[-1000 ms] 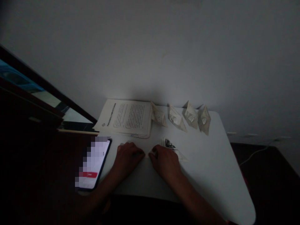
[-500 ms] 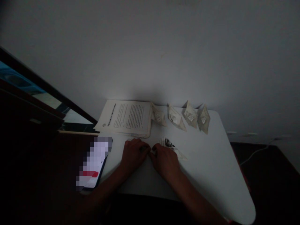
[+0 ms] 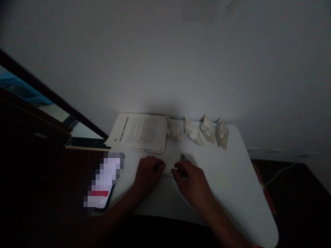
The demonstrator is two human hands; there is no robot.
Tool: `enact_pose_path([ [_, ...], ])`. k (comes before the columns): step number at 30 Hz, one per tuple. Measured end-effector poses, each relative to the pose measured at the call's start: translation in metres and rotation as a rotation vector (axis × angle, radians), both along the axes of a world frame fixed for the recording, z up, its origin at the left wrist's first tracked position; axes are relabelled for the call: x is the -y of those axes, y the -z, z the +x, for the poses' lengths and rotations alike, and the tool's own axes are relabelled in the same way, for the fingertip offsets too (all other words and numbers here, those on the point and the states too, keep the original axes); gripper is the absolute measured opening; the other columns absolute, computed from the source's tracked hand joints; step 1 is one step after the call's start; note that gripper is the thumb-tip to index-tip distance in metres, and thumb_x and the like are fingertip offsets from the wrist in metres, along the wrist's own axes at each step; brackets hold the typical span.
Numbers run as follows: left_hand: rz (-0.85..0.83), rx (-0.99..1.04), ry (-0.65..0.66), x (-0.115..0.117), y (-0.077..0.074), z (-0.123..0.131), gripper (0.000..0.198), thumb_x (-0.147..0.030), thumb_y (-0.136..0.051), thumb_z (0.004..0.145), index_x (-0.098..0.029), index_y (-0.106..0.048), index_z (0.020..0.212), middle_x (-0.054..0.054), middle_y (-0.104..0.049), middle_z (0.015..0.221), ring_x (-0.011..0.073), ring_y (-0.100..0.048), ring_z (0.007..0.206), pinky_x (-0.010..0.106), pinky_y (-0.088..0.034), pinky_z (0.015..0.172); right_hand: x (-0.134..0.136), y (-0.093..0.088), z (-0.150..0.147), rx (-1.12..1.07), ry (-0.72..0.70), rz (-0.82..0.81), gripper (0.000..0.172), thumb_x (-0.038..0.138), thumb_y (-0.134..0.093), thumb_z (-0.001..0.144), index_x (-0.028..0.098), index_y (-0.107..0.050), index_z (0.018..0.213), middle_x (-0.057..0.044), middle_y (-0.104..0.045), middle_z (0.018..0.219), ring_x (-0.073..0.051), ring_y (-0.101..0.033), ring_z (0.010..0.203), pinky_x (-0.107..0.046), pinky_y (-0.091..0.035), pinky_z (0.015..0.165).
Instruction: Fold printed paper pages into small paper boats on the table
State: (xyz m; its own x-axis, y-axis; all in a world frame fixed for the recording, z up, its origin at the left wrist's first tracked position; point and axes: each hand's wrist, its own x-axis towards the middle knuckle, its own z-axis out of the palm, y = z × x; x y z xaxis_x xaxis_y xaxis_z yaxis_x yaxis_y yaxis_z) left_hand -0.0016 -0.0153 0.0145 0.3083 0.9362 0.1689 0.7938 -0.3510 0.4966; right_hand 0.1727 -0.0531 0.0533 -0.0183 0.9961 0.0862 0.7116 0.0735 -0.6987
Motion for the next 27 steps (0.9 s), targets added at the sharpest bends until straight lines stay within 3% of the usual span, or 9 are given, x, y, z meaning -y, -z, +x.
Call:
enact_pose_path([
  [3,0.053,0.023,0.052,0.008,0.002,0.001,0.01,-0.023,-0.054,0.084,-0.018,-0.062,0.082,0.003,-0.062,0.079,0.0176,-0.054,0.078,0.033,-0.039,0.076,0.003,-0.005,0.031,0.009,0.076,0.01,0.02,0.038,-0.054,0.083,0.021,-0.064,0.083,-0.001,-0.068,0.072,-0.015,-0.063,0.061,-0.025,-0.048,0.056],
  [6,0.095,-0.014,0.118,0.014,0.003,0.005,0.011,-0.02,-0.051,0.086,-0.017,-0.06,0.08,0.004,-0.06,0.079,0.0166,-0.053,0.075,0.031,-0.041,0.073,0.002,0.004,0.057,0.073,0.117,-0.006,0.021,0.039,-0.055,0.081,0.02,-0.065,0.08,-0.002,-0.069,0.072,-0.017,-0.065,0.064,-0.028,-0.049,0.062],
  [9,0.15,-0.128,0.18,0.016,0.007,0.01,0.012,-0.018,-0.049,0.086,-0.017,-0.058,0.078,0.003,-0.057,0.075,0.017,-0.051,0.072,0.031,-0.042,0.07,-0.001,0.016,0.067,0.147,0.035,-0.092,0.02,0.037,-0.055,0.081,0.021,-0.065,0.075,0.0,-0.068,0.069,-0.017,-0.064,0.061,-0.028,-0.049,0.06],
  [14,0.236,-0.273,0.251,0.012,0.016,0.012,0.012,-0.015,-0.046,0.088,-0.017,-0.056,0.08,0.005,-0.054,0.078,0.0191,-0.048,0.073,0.033,-0.042,0.068,-0.007,0.022,0.063,0.242,-0.032,0.002,0.019,0.035,-0.055,0.083,0.021,-0.065,0.077,0.0,-0.065,0.069,-0.016,-0.062,0.06,-0.028,-0.048,0.06],
  [18,0.231,-0.307,0.289,0.007,0.014,0.008,0.011,-0.012,-0.044,0.087,-0.016,-0.055,0.087,0.006,-0.053,0.084,0.0201,-0.048,0.078,0.035,-0.044,0.071,-0.002,0.032,0.057,0.324,-0.124,0.178,0.015,0.028,-0.054,0.085,0.019,-0.064,0.081,-0.006,-0.064,0.082,-0.019,-0.061,0.079,-0.032,-0.05,0.075],
  [22,0.196,-0.29,0.34,0.006,0.011,0.006,0.015,-0.008,-0.043,0.086,-0.014,-0.055,0.095,0.008,-0.053,0.089,0.0197,-0.048,0.08,0.034,-0.046,0.074,0.015,0.051,0.048,0.348,-0.123,0.366,0.015,0.021,-0.051,0.087,0.017,-0.065,0.091,-0.009,-0.064,0.091,-0.021,-0.058,0.086,-0.035,-0.05,0.079],
  [27,0.208,-0.275,0.365,0.016,0.011,0.01,0.015,-0.009,-0.044,0.086,-0.013,-0.054,0.096,0.008,-0.054,0.089,0.0203,-0.048,0.081,0.033,-0.047,0.075,0.029,0.059,0.036,0.407,-0.091,0.37,0.017,0.018,-0.051,0.087,0.015,-0.063,0.099,-0.011,-0.062,0.099,-0.023,-0.055,0.092,-0.039,-0.048,0.083],
])
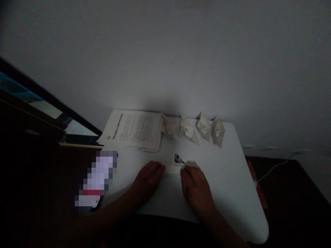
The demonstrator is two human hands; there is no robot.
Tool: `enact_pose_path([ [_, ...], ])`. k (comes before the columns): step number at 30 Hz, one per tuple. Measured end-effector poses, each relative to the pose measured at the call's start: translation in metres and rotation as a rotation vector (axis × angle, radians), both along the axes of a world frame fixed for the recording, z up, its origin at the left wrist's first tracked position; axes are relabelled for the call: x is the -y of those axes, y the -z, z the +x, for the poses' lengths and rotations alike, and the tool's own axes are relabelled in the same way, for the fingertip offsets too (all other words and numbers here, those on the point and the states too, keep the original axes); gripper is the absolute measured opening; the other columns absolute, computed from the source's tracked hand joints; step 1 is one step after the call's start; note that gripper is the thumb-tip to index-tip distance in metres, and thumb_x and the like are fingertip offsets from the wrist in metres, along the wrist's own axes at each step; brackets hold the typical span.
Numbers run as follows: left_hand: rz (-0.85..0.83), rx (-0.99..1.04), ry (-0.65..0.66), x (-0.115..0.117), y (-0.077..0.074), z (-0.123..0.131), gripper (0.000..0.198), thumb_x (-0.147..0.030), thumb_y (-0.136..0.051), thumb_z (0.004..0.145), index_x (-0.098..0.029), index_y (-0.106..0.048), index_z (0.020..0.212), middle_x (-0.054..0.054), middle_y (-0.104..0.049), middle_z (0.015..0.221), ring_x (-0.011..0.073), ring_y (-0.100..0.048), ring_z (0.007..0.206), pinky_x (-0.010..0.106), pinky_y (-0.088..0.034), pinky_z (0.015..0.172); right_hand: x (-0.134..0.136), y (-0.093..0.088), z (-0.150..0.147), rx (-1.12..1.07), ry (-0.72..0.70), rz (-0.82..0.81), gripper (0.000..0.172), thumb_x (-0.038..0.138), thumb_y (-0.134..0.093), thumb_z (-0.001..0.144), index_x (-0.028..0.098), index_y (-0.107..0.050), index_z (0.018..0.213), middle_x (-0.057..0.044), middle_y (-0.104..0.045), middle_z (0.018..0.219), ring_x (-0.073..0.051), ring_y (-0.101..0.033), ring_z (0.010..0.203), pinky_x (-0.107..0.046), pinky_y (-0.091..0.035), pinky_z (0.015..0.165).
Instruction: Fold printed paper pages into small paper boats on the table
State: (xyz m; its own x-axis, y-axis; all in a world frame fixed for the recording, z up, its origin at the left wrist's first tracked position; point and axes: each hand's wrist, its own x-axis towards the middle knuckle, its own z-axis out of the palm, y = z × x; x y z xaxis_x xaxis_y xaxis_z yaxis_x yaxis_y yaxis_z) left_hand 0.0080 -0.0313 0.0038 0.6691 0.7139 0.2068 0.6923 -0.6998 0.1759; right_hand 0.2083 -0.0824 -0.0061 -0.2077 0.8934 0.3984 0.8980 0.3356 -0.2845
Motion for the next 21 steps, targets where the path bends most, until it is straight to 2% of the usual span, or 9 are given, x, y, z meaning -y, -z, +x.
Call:
enact_pose_path([
  [5,-0.018,-0.038,-0.017,0.003,0.0,0.012,0.009,-0.013,-0.046,0.086,-0.016,-0.054,0.086,0.007,-0.053,0.086,0.0199,-0.047,0.077,0.033,-0.046,0.071,-0.005,-0.003,-0.008,0.011,0.045,-0.012,0.017,0.026,-0.054,0.086,0.015,-0.062,0.096,-0.011,-0.06,0.095,-0.024,-0.053,0.091,-0.04,-0.047,0.082],
  [13,-0.003,0.013,-0.067,0.002,-0.001,0.025,0.008,-0.018,-0.047,0.085,-0.018,-0.055,0.086,0.006,-0.052,0.084,0.0208,-0.049,0.077,0.034,-0.046,0.07,-0.008,-0.004,-0.014,0.042,0.079,-0.056,0.021,0.033,-0.052,0.086,0.015,-0.061,0.092,-0.012,-0.058,0.096,-0.026,-0.052,0.089,-0.04,-0.045,0.076],
  [17,0.012,0.046,-0.05,0.002,0.002,0.021,0.014,-0.019,-0.046,0.087,-0.017,-0.056,0.096,0.008,-0.054,0.09,0.0201,-0.051,0.08,0.034,-0.048,0.073,-0.008,-0.005,-0.013,0.014,0.066,-0.033,0.022,0.034,-0.052,0.087,0.015,-0.061,0.093,-0.012,-0.058,0.096,-0.025,-0.053,0.09,-0.04,-0.046,0.076],
  [21,0.06,0.076,-0.061,0.004,0.006,0.019,0.026,-0.02,-0.047,0.087,-0.015,-0.054,0.111,0.012,-0.055,0.107,0.0219,-0.053,0.089,0.035,-0.049,0.077,-0.007,-0.004,-0.011,0.026,0.058,-0.041,0.021,0.033,-0.052,0.087,0.016,-0.061,0.096,-0.014,-0.058,0.109,-0.027,-0.053,0.098,-0.043,-0.045,0.081],
])
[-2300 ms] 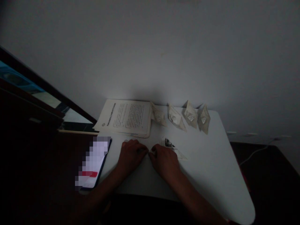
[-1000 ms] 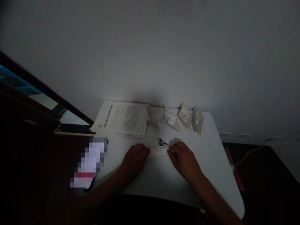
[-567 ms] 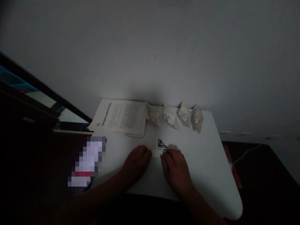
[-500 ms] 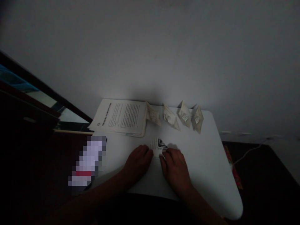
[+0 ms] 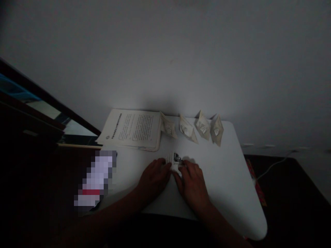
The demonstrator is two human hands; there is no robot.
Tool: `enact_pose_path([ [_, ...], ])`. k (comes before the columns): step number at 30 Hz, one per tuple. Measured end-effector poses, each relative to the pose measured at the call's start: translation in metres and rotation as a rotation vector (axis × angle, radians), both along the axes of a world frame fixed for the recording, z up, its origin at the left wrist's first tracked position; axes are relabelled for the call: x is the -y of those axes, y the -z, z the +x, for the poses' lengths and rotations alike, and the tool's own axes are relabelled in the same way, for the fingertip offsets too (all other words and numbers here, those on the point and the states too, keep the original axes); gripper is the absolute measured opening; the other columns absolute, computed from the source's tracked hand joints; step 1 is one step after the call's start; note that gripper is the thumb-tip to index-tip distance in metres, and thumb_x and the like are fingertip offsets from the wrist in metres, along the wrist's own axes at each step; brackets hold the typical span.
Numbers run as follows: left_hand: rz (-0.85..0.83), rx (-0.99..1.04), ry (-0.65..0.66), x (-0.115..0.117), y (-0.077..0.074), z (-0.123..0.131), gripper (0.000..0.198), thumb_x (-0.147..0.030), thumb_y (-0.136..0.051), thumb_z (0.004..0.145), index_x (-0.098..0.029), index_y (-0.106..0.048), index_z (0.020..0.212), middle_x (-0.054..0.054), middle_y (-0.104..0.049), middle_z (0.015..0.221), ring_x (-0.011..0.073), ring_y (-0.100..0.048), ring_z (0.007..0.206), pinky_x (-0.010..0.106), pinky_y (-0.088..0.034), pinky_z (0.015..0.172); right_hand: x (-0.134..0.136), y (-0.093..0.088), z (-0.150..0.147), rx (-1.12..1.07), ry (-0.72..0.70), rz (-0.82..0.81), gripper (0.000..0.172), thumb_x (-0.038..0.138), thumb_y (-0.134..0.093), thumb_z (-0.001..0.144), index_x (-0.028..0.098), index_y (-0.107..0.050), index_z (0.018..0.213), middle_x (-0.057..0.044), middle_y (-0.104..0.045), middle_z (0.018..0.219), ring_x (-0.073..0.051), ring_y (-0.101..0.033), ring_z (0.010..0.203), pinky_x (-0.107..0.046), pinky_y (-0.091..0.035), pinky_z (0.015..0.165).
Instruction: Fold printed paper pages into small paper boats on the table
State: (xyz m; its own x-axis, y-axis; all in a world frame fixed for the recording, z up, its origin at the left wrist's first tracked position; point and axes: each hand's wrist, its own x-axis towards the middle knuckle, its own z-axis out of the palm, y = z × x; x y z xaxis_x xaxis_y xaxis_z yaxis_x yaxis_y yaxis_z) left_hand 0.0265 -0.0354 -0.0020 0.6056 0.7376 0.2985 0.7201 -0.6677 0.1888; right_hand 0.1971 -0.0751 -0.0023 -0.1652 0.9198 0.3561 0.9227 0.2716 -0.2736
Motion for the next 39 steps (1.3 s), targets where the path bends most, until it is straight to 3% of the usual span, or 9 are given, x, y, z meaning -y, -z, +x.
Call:
enact_pose_path([
  [8,-0.048,-0.08,0.044,-0.001,-0.001,0.002,0.034,-0.019,-0.041,0.088,-0.013,-0.051,0.121,0.017,-0.049,0.129,0.0257,-0.054,0.104,0.039,-0.047,0.083,-0.002,-0.001,0.001,0.032,-0.012,-0.053,0.02,0.032,-0.05,0.088,0.018,-0.062,0.096,-0.012,-0.057,0.122,-0.027,-0.052,0.1,-0.045,-0.045,0.084],
  [15,-0.043,-0.153,0.044,-0.002,-0.004,0.003,0.041,-0.019,-0.04,0.088,-0.012,-0.046,0.128,0.014,-0.043,0.137,0.0253,-0.054,0.096,0.039,-0.045,0.082,-0.006,-0.006,0.001,0.06,-0.053,-0.097,0.016,0.029,-0.05,0.088,0.017,-0.06,0.091,-0.01,-0.054,0.129,-0.025,-0.052,0.093,-0.045,-0.045,0.083],
  [24,-0.044,-0.208,0.016,-0.006,-0.012,0.013,0.053,-0.018,-0.042,0.083,-0.011,-0.036,0.135,0.014,-0.034,0.144,0.0242,-0.053,0.087,0.038,-0.045,0.073,-0.015,-0.016,-0.001,0.123,-0.116,-0.168,0.029,0.023,-0.048,0.086,0.015,-0.055,0.113,-0.012,-0.047,0.136,-0.028,-0.053,0.093,-0.048,-0.044,0.084],
  [28,-0.051,-0.225,0.03,-0.01,-0.015,0.016,0.056,-0.017,-0.042,0.081,-0.01,-0.034,0.136,0.017,-0.034,0.143,0.0226,-0.053,0.08,0.036,-0.044,0.065,-0.019,-0.022,-0.004,0.137,-0.148,-0.157,0.023,0.02,-0.048,0.084,0.018,-0.06,0.104,-0.011,-0.046,0.137,-0.029,-0.055,0.093,-0.049,-0.044,0.084],
  [39,-0.075,-0.221,0.036,-0.015,-0.015,0.017,0.056,-0.017,-0.042,0.082,-0.009,-0.031,0.137,0.019,-0.029,0.146,0.0218,-0.058,0.083,0.036,-0.047,0.068,-0.025,-0.027,-0.002,0.09,-0.179,-0.189,0.018,0.019,-0.049,0.082,0.018,-0.061,0.096,-0.012,-0.046,0.138,-0.027,-0.06,0.095,-0.05,-0.044,0.09],
])
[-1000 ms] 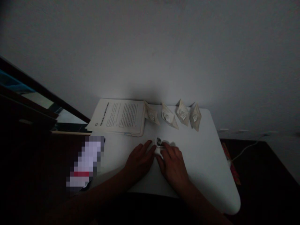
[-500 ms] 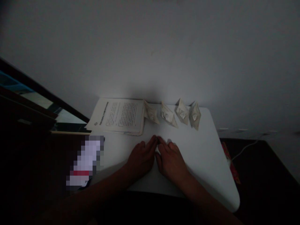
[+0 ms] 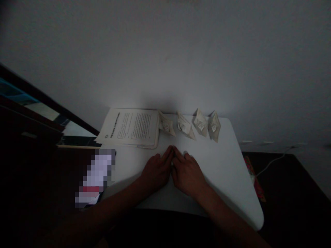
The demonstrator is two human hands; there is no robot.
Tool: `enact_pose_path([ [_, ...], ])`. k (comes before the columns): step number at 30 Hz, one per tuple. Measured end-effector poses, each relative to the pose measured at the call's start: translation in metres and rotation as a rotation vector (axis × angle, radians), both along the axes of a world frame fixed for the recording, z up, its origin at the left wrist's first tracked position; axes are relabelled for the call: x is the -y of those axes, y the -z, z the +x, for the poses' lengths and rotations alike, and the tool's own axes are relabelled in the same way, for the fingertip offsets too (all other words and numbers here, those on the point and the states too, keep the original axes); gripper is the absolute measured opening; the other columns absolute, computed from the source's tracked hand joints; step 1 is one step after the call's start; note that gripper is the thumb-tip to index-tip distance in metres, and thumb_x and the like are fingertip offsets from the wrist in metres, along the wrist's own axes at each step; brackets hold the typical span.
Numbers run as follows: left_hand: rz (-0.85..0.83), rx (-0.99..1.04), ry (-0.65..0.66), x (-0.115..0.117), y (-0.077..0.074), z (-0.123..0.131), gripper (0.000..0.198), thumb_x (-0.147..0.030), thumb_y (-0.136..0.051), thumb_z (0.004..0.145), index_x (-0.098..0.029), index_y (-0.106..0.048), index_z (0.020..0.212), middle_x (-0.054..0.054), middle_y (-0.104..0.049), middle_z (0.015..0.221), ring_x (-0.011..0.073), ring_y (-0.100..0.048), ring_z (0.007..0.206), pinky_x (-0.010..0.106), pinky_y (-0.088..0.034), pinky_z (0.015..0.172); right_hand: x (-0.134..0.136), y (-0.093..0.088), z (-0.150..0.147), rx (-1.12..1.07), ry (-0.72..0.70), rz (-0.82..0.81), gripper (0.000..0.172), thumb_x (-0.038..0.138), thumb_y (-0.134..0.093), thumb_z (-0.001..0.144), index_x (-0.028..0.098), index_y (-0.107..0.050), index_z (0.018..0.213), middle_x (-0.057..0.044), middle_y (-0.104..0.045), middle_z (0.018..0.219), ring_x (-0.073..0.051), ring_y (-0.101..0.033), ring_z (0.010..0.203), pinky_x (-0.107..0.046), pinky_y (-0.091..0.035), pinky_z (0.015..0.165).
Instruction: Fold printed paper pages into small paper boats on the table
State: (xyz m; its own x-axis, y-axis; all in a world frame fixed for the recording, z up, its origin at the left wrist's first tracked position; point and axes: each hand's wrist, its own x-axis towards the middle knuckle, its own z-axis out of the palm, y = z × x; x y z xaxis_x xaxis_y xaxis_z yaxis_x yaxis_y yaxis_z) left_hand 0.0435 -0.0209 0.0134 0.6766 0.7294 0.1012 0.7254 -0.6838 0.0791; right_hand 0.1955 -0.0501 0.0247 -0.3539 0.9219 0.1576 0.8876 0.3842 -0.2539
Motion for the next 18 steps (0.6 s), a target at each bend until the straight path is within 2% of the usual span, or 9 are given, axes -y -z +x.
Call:
enact_pose_path([
  [2,-0.022,0.04,-0.001,-0.001,0.0,-0.002,0.051,-0.018,-0.04,0.085,-0.009,-0.035,0.134,0.018,-0.03,0.145,0.0226,-0.059,0.088,0.038,-0.048,0.072,0.001,0.0,0.003,-0.065,0.011,0.007,0.016,0.021,-0.049,0.083,0.018,-0.06,0.095,-0.012,-0.045,0.138,-0.027,-0.059,0.1,-0.05,-0.043,0.093],
  [6,-0.062,0.209,-0.049,0.0,0.002,-0.008,0.047,-0.024,-0.041,0.087,-0.009,-0.036,0.132,0.018,-0.037,0.142,0.0251,-0.055,0.108,0.039,-0.049,0.086,0.005,0.0,0.013,-0.268,0.068,-0.015,0.021,0.024,-0.047,0.085,0.02,-0.057,0.103,-0.012,-0.045,0.137,-0.025,-0.048,0.121,-0.045,-0.044,0.095],
  [11,-0.151,0.343,-0.058,0.005,0.0,-0.017,0.052,-0.029,-0.052,0.082,-0.012,-0.037,0.129,0.019,-0.038,0.139,0.0279,-0.045,0.122,0.043,-0.045,0.097,0.009,0.0,0.022,-0.494,0.15,-0.064,0.019,0.021,-0.045,0.086,0.021,-0.056,0.102,-0.011,-0.05,0.129,-0.022,-0.057,0.108,-0.037,-0.048,0.09],
  [15,-0.229,0.391,-0.046,0.006,-0.001,-0.023,0.058,-0.03,-0.061,0.075,-0.013,-0.038,0.126,0.018,-0.038,0.137,0.0277,-0.046,0.12,0.043,-0.044,0.098,0.009,0.0,0.025,-0.522,0.148,-0.065,0.019,0.021,-0.051,0.083,0.021,-0.056,0.101,-0.011,-0.056,0.117,-0.023,-0.055,0.109,-0.038,-0.047,0.09],
  [18,-0.271,0.437,-0.054,0.005,-0.001,-0.025,0.059,-0.028,-0.064,0.073,-0.016,-0.039,0.124,0.016,-0.04,0.133,0.0262,-0.049,0.115,0.043,-0.046,0.095,0.009,0.001,0.025,-0.504,0.15,-0.088,0.027,0.024,-0.059,0.079,0.021,-0.055,0.105,-0.01,-0.054,0.119,-0.022,-0.058,0.103,-0.038,-0.049,0.087],
])
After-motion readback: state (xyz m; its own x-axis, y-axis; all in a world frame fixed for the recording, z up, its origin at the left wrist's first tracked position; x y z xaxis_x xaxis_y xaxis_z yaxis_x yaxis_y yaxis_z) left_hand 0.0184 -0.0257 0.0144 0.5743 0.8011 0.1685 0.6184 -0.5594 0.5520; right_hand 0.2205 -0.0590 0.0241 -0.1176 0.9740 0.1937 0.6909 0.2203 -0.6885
